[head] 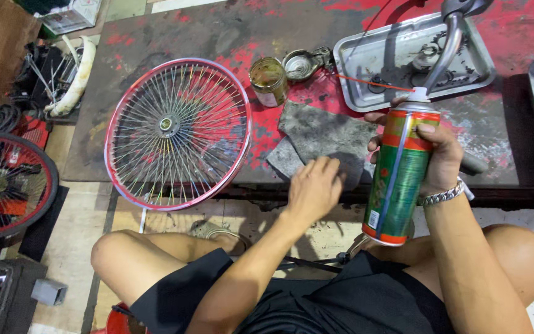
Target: The person applies grease to the center of a motorcycle wheel hub with their finger, then cleans a metal bolt by spraying it with a liquid and wiping it with a cloth.
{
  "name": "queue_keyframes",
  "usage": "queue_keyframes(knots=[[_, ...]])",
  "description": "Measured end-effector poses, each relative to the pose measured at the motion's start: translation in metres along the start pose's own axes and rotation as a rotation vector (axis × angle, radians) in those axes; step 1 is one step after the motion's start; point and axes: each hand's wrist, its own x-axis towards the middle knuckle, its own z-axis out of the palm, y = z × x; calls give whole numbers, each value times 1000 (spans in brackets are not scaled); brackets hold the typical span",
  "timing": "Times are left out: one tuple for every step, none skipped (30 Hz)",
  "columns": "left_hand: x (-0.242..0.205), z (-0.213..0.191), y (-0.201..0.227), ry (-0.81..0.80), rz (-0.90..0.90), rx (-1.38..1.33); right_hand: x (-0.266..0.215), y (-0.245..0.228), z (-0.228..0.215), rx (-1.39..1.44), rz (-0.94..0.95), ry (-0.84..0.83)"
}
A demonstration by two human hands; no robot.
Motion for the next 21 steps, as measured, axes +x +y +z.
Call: queue_keyframes(knots=[[2, -5, -3, 60, -24, 11, 2, 2, 1, -70, 0, 17], [-1, -11, -5, 91, -141, -14, 5, 4, 0, -143, -4, 32], [-7, -17, -8, 122, -258, -39, 9, 9, -1, -163, 18, 48], [-16, -22, -11, 148, -376, -71, 12, 17, -2, -185, 43, 71], [-26, -27, -17, 88, -485, -38, 15, 25, -4, -207, 69, 94], [-36, -32, -26, 25, -590, -2, 18, 33, -8, -190, 134, 112], [-42, -32, -34, -37, -695, 34, 20, 41, -11, -173, 200, 130], [-48, -28, -41, -14, -684, -57, 20, 52, -14, -151, 273, 149], [-53, -23, -49, 9, -673, -147, 19, 60, -17, -134, 352, 170], [-56, -19, -58, 39, -657, -236, 21, 67, -21, -118, 428, 185], [-59, -13, -64, 8, -729, -333, 21, 73, -23, -102, 503, 200], [-59, -6, -68, -21, -792, -435, 23, 77, -25, -106, 480, 219], [-58, 0, -72, -52, -853, -537, 25, 83, -27, -111, 456, 238], [-60, 6, -74, -18, -841, -593, 24, 86, -31, -116, 433, 262], [-62, 10, -75, 17, -829, -648, 25, 88, -35, -128, 447, 248], [-64, 13, -75, 51, -818, -704, 24, 90, -39, -140, 461, 234], [-66, 15, -75, 76, -777, -662, 24, 91, -44, -152, 476, 220], [-69, 14, -75, 105, -739, -618, 25, 93, -47, -148, 497, 214], [-71, 13, -75, 133, -701, -573, 26, 94, -51, -144, 519, 208], [-71, 12, -74, 168, -665, -440, 26, 96, -53, -139, 543, 202], [-70, 10, -72, 200, -627, -308, 26, 97, -54, -124, 515, 226]])
